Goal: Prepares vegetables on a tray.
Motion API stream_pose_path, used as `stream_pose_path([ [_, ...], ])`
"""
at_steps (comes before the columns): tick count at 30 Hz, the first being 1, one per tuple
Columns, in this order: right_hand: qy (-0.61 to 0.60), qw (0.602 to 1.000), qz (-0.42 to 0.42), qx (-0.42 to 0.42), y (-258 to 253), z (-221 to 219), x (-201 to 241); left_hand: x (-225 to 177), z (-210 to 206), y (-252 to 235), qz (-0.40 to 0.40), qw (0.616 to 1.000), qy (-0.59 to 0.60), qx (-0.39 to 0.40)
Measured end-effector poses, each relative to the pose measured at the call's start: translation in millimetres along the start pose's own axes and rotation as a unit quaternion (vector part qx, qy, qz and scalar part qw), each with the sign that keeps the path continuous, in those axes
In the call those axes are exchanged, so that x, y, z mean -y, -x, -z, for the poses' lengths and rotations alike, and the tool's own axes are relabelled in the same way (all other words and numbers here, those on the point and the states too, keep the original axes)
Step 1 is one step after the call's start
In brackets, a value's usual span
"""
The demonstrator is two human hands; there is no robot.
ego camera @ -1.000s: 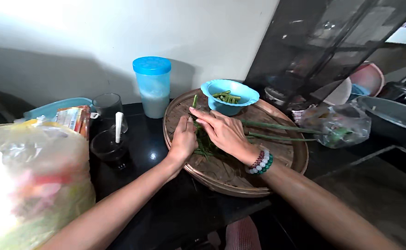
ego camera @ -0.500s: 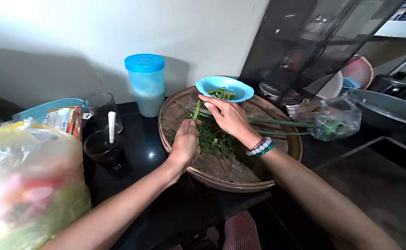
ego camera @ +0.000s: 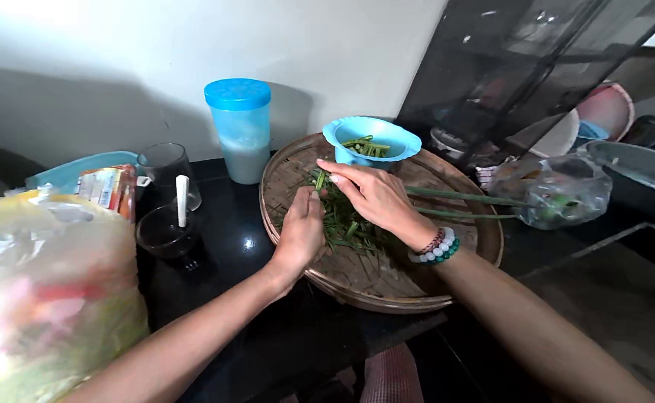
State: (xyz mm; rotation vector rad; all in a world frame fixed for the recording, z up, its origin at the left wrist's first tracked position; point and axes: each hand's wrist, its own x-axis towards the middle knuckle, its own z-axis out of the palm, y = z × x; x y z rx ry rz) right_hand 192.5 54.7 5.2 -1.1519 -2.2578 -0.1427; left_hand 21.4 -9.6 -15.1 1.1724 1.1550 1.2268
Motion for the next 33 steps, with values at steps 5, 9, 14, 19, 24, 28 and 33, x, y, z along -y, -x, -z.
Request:
stream_pose_path([
  [5, 0.025, 0.998, -0.051, 0.007, -1.1, 4.8, -12.7, -2.0, -3.4, 1.5, 0.017, 1.0, -0.001, 0.015],
  [9, -0.006, 0.996, -0.09, -0.014, -8.6, 9.8, -25.8, -9.6, -0.3, 5.9, 0.049, 0.992, 0.117, 0.023],
  [14, -0.032, 0.999, 0.033, -0.023, 0.4, -1.3, 10.5, -14.5, 2.9, -5.2, 0.081, 0.973, 0.212, -0.033],
  [19, -0.014, 0.998, 0.054, 0.007, 3.2, -15.2, 14.5, -13.3, 5.8, -4.5, 0.084, 0.97, 0.228, -0.013],
  [24, -0.004, 1.0, 0.002, -0.003, 1.2, -6.9, 6.3, -13.7, 1.8, 0.8, 0.092, 0.976, 0.198, 0.015],
  [28, -0.029, 0.999, -0.037, -0.014, 3.7, -0.6, -15.5, -15.2, -1.6, 5.4, 0.097, 0.976, 0.191, 0.026],
  [33, -0.062, 0.998, -0.004, -0.022, -0.6, 1.0, -2.5, -16.6, 2.2, -3.5, 0.103, 0.967, 0.233, -0.032],
])
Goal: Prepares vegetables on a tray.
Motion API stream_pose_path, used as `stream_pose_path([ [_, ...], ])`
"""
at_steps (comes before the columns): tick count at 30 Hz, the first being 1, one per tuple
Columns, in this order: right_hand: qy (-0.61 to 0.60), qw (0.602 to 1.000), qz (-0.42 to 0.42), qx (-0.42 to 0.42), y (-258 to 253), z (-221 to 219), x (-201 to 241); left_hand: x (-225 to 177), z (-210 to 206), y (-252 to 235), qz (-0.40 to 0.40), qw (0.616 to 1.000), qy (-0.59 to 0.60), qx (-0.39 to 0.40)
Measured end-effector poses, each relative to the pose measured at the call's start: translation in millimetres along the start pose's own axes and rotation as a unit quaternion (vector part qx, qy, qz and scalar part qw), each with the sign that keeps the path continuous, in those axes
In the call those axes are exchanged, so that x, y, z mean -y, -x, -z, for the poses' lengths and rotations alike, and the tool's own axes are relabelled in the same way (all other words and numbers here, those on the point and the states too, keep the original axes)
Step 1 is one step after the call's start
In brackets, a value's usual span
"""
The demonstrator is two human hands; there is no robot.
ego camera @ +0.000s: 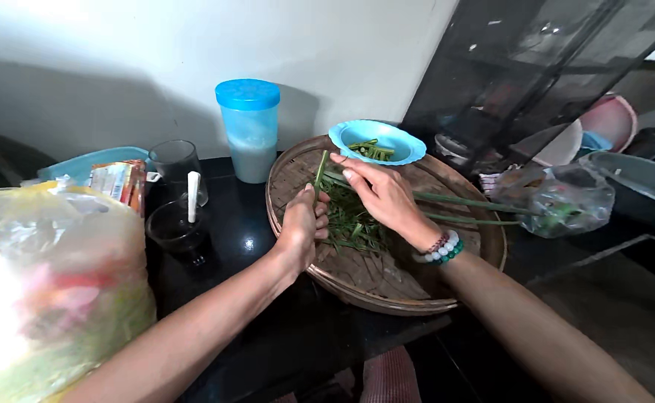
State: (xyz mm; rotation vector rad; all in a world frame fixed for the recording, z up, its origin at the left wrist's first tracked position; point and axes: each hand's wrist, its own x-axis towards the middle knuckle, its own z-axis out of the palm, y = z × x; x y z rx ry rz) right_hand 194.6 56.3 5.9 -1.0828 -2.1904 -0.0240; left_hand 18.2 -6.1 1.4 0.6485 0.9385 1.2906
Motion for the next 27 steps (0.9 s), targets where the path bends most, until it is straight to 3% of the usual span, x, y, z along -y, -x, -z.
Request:
stream_pose_path([
  [4, 0.024, 0.996, 0.074, 0.035, 4.8, -18.7, 13.4, -1.2, 2.9, -3.1, -0.005, 1.0, 0.024, -0.017],
  [7, 0.034, 0.996, 0.075, 0.035, 4.5, -19.1, 13.3, 1.6, 4.5, -3.1, -0.008, 1.0, 0.017, -0.012],
  [16, 0.03, 0.999, 0.017, 0.021, 1.8, -10.6, 3.8, 3.4, 1.8, -1.2, 0.005, 1.0, -0.002, 0.003],
  [21, -0.019, 0.996, -0.077, 0.039, -3.9, 5.5, -9.2, 5.1, 2.1, 3.9, 0.003, 1.0, -0.02, 0.022],
  [27, -0.009, 0.999, 0.025, 0.019, 2.7, -5.2, 10.3, 0.8, 4.2, -2.2, -0.013, 1.0, -0.007, 0.015],
])
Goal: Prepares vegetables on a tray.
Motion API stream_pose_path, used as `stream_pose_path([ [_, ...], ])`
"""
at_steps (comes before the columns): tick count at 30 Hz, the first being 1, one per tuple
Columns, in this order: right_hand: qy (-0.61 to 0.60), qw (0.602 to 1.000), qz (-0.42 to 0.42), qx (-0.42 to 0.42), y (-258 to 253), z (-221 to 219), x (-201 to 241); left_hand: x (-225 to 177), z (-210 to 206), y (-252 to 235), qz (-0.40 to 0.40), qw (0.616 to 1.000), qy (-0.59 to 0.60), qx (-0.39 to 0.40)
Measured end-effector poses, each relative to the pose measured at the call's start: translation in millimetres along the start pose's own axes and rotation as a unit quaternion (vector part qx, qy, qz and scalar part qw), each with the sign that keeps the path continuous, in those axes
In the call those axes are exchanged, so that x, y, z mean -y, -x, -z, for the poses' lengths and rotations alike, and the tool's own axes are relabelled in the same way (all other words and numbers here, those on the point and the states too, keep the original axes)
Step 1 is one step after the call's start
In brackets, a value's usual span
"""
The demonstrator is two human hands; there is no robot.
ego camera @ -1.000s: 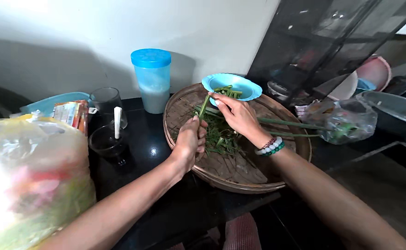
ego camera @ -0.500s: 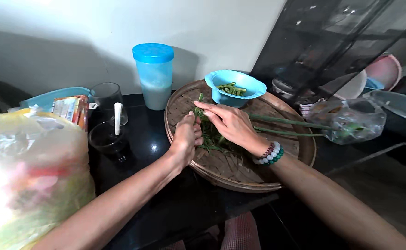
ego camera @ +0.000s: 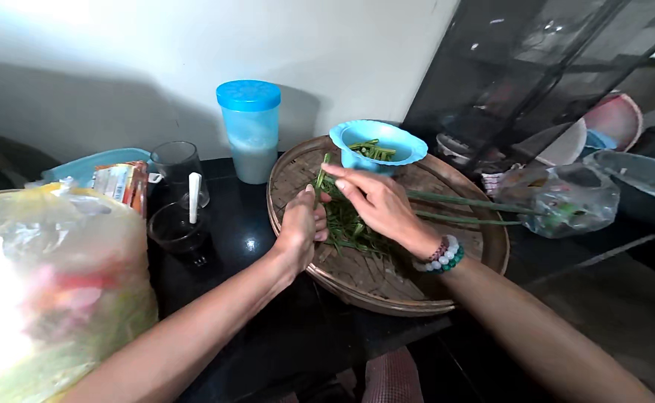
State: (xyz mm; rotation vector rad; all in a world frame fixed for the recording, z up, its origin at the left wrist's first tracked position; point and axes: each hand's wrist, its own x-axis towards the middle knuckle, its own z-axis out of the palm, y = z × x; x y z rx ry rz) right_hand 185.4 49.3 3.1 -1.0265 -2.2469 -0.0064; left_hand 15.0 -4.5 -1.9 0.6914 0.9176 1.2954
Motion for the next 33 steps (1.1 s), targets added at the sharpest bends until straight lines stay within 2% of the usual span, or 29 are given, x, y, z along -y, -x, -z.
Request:
stream_pose_path([
  [4, 0.035, 0.999, 0.036, 0.02, 2.7, -11.3, 0.5, -1.1, 2.3, -0.8, 0.01, 1.0, 0.016, -0.001],
  [10, 0.014, 0.999, -0.034, -0.001, 2.0, 6.7, -22.8, 1.4, -3.4, 5.6, 0.032, 0.999, -0.032, 0.025],
  [14, -0.004, 0.998, -0.054, -0.023, 4.1, 12.5, -24.9, 3.5, -4.0, 6.0, 0.007, 0.999, -0.042, 0.019],
  [18, 0.012, 1.0, -0.019, 0.008, -1.5, 3.4, -6.5, 4.7, -3.4, 3.0, -0.019, 0.999, -0.035, 0.003],
  [24, 0.009, 0.998, -0.044, 0.047, 2.5, 7.4, -12.2, 11.5, -2.8, 4.5, -0.05, 0.995, -0.089, 0.006],
  [30, 0.033, 0.994, -0.104, 0.027, 0.4, 10.8, -27.3, 12.8, -4.4, 7.0, -0.059, 0.99, -0.124, 0.01],
  [33, 0.001, 0.996, -0.084, -0.003, 5.8, 15.5, -27.1, 10.7, -2.9, 6.2, -0.053, 0.993, -0.109, -0.01],
])
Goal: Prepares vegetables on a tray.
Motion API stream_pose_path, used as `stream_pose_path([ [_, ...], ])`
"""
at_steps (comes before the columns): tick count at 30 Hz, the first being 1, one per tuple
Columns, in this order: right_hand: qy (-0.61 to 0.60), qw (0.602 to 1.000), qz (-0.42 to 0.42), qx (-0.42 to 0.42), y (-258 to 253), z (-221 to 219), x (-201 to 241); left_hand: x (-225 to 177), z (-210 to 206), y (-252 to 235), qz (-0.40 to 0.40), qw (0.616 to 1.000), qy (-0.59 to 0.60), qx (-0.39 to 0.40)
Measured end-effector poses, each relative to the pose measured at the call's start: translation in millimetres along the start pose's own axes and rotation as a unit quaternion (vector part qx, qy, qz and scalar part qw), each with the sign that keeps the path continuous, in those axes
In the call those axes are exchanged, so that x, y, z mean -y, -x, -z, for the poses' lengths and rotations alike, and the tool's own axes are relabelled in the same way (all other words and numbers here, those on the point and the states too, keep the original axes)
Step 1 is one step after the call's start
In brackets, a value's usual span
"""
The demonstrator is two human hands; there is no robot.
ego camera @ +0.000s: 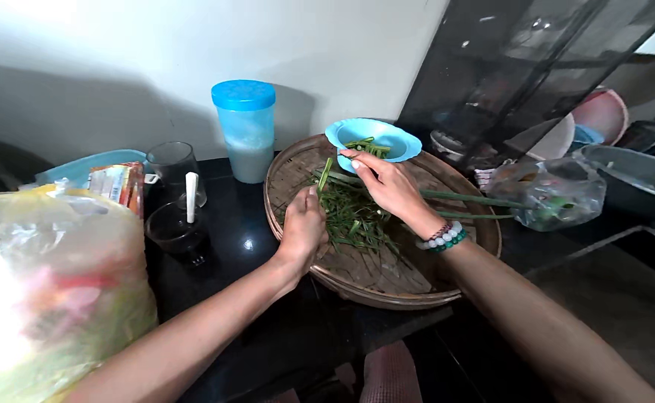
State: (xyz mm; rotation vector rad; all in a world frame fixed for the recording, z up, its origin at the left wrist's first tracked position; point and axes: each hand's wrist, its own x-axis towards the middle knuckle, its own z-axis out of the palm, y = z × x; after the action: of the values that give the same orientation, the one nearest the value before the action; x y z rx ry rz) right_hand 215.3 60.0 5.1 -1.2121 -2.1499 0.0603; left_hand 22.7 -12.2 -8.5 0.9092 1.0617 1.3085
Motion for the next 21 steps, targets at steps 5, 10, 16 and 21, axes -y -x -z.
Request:
stream_pose_path([
  [5, 0.008, 0.997, 0.065, 0.036, -3.2, -12.1, 21.7, 0.6, 0.3, -4.2, -0.015, 1.0, -0.016, -0.014],
  [10, 0.045, 0.996, 0.061, 0.046, -1.7, -13.3, 21.5, 4.7, 1.6, -5.3, -0.03, 0.998, -0.059, -0.01],
  [16, 0.027, 0.999, 0.013, 0.03, 4.3, -1.0, 8.1, 5.5, -0.3, -1.3, -0.03, 0.996, -0.081, -0.001],
  [21, -0.008, 0.994, -0.053, 0.095, 1.6, 3.5, -0.9, -5.3, 2.1, -1.3, 0.019, 0.998, 0.062, 0.006],
])
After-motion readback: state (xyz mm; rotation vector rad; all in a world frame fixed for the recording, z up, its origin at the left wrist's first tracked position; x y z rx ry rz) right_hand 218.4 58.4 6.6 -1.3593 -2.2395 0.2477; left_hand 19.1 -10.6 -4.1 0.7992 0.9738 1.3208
